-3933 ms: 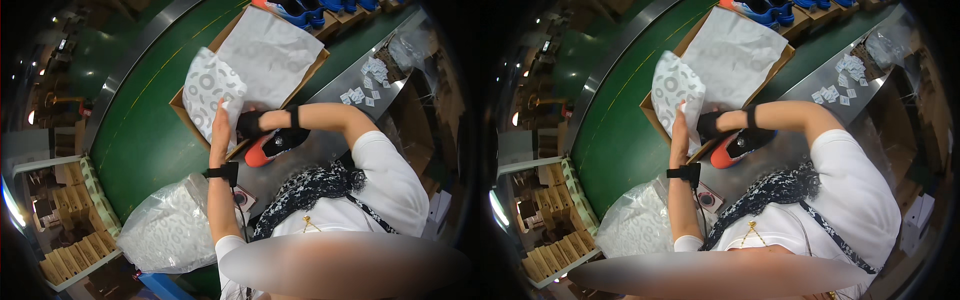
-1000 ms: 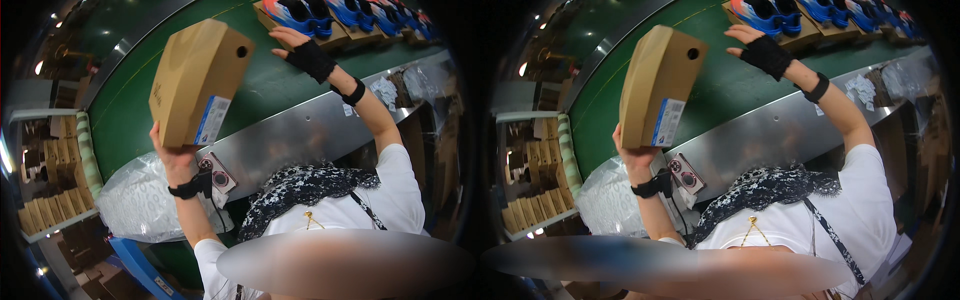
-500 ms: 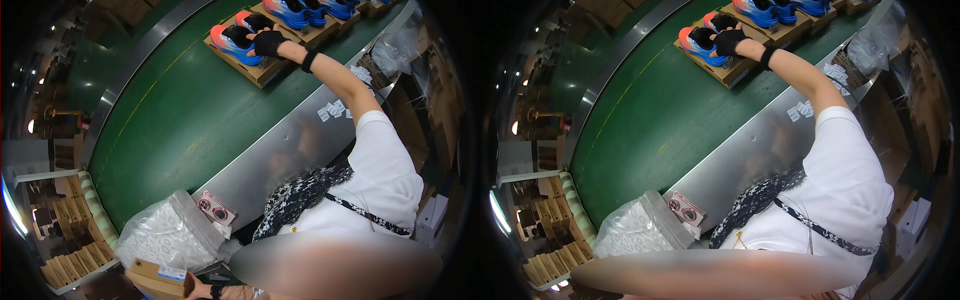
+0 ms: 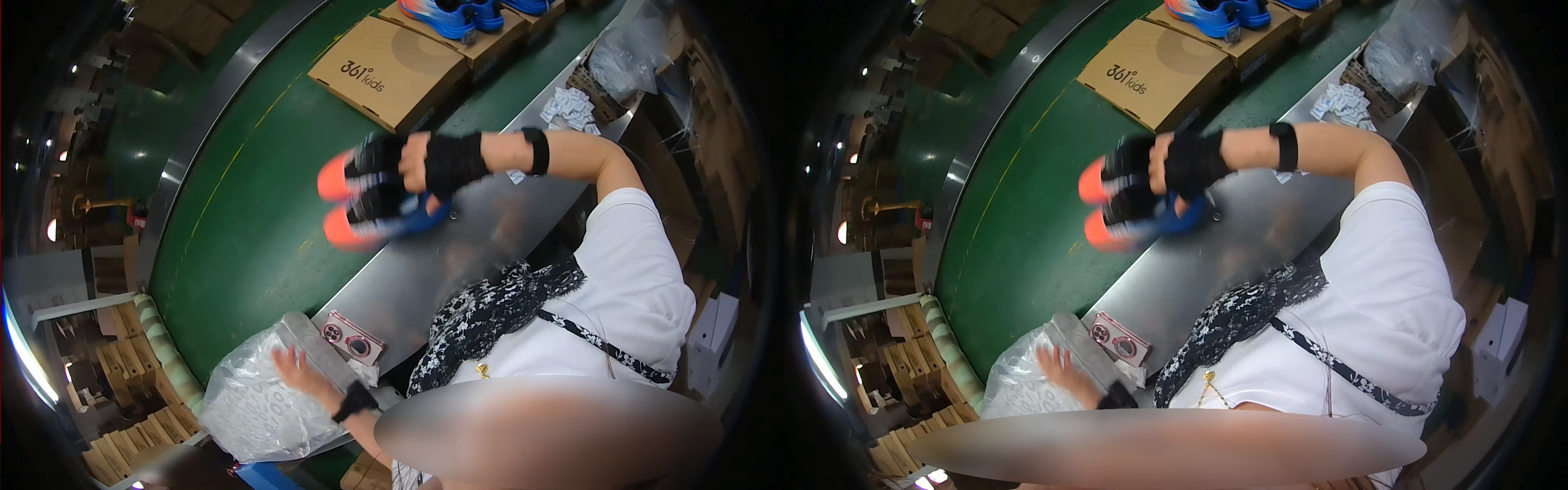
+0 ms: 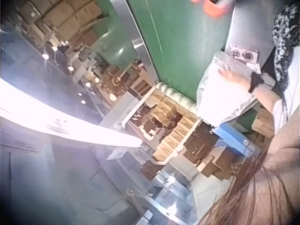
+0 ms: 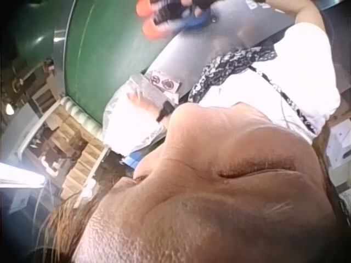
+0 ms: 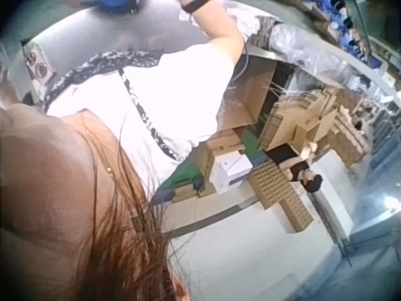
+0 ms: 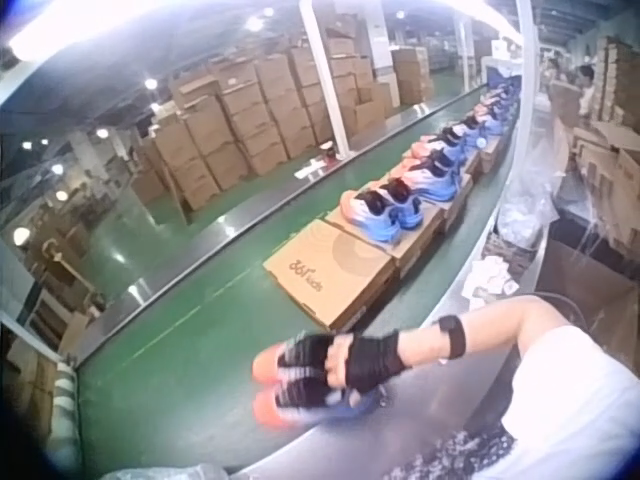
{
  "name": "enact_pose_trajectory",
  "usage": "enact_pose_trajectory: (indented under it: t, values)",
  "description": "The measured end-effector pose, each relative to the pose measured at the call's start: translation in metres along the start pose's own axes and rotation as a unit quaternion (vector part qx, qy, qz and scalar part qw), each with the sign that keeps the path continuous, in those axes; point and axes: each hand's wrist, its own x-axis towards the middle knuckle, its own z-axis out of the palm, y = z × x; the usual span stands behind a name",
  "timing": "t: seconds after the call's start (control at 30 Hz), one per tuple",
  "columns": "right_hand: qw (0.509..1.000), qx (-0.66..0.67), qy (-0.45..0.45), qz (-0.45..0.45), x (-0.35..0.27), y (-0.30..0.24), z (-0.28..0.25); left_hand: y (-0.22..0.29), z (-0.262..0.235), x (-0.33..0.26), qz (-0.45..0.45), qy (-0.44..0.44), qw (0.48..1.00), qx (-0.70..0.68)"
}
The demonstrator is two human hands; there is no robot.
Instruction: Packing pairs of shoes into boxes with tissue paper and silica gel packets.
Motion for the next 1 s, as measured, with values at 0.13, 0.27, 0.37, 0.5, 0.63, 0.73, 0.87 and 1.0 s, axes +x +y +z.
enact_pose_trajectory:
  t: [0.13,0.27,0.37,0.5,0.63,0.73,0.87,1.0]
  values:
    - [0.985,0.004,-0.014,-0.172,-0.008,-0.058,0.050,-0.002,0.136,0.002,0.230,-0.318,0.891,0.229]
    - [0.978,0.096,-0.128,-0.137,-0.006,-0.082,0.057,-0.007,0.202,-0.025,0.080,-0.539,0.811,0.215]
    - [0.976,0.191,-0.083,-0.059,0.019,-0.026,0.077,-0.019,0.208,-0.030,0.058,-0.563,0.785,0.251]
    - [0.944,-0.082,0.065,0.314,0.041,0.064,0.062,0.010,0.212,-0.045,0.024,-0.566,0.788,0.241]
    - [0.901,-0.189,0.121,0.370,0.024,0.106,0.110,0.009,0.214,-0.047,0.030,-0.578,0.791,0.198]
    - [0.898,-0.174,0.124,0.385,0.027,0.088,0.119,0.001,0.218,-0.037,0.103,-0.530,0.813,0.219]
    - [0.912,-0.064,0.236,0.330,0.035,0.018,0.095,0.027,0.227,-0.028,0.327,-0.340,0.844,0.255]
    - [0.873,0.132,0.378,0.277,0.014,-0.021,0.013,0.013,0.230,-0.016,0.366,-0.371,0.784,0.338]
